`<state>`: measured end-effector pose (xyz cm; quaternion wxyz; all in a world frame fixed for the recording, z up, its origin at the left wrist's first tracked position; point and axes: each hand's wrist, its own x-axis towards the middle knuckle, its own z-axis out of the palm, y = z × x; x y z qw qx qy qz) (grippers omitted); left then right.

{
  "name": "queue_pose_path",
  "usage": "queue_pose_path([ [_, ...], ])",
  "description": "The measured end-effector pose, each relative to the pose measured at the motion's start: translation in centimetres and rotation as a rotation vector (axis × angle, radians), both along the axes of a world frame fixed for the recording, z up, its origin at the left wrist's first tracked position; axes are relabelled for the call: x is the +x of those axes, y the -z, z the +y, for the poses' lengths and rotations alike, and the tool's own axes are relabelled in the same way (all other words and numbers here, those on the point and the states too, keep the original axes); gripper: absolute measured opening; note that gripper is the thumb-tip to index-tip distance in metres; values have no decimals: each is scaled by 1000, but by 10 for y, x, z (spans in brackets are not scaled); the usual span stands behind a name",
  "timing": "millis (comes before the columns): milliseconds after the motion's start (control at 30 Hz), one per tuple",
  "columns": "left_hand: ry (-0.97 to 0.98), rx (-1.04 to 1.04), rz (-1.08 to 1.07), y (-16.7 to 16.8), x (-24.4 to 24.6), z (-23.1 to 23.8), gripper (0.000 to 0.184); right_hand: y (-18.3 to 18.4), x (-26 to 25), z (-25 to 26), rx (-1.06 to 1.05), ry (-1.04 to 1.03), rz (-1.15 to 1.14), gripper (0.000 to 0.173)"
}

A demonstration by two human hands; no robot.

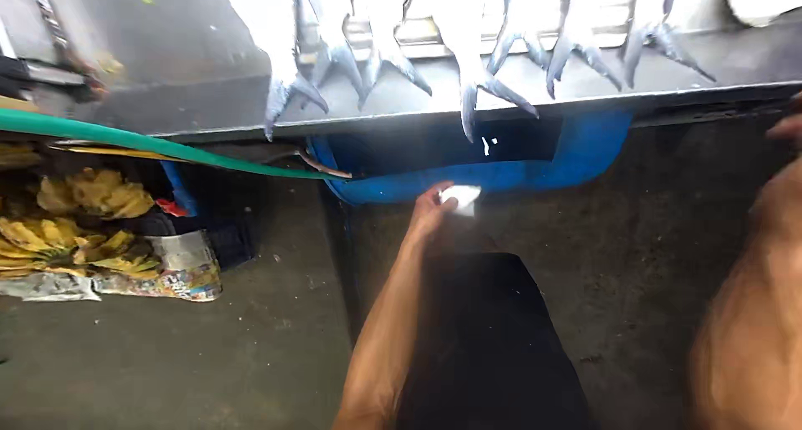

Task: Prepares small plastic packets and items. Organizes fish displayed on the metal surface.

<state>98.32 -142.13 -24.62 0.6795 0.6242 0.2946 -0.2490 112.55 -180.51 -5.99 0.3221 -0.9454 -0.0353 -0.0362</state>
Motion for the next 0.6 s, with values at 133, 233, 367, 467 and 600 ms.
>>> queue_pose_path([
  [133,48,-146,-164,21,36,-32,44,98,-83,87,114,-241,650,52],
  [233,109,-198,-156,25,51,-53,44,179,-75,119,228,-249,787,69],
  [367,158,-90,-92,34,76,-62,36,218,-44,146,315,-265,805,53],
  [467,288,206,-102,43,93,-59,40,225,-29,156,307,-281,877,53],
  [600,381,387,3,54,106,-63,46,239,-27,166,288,-215,835,43],
])
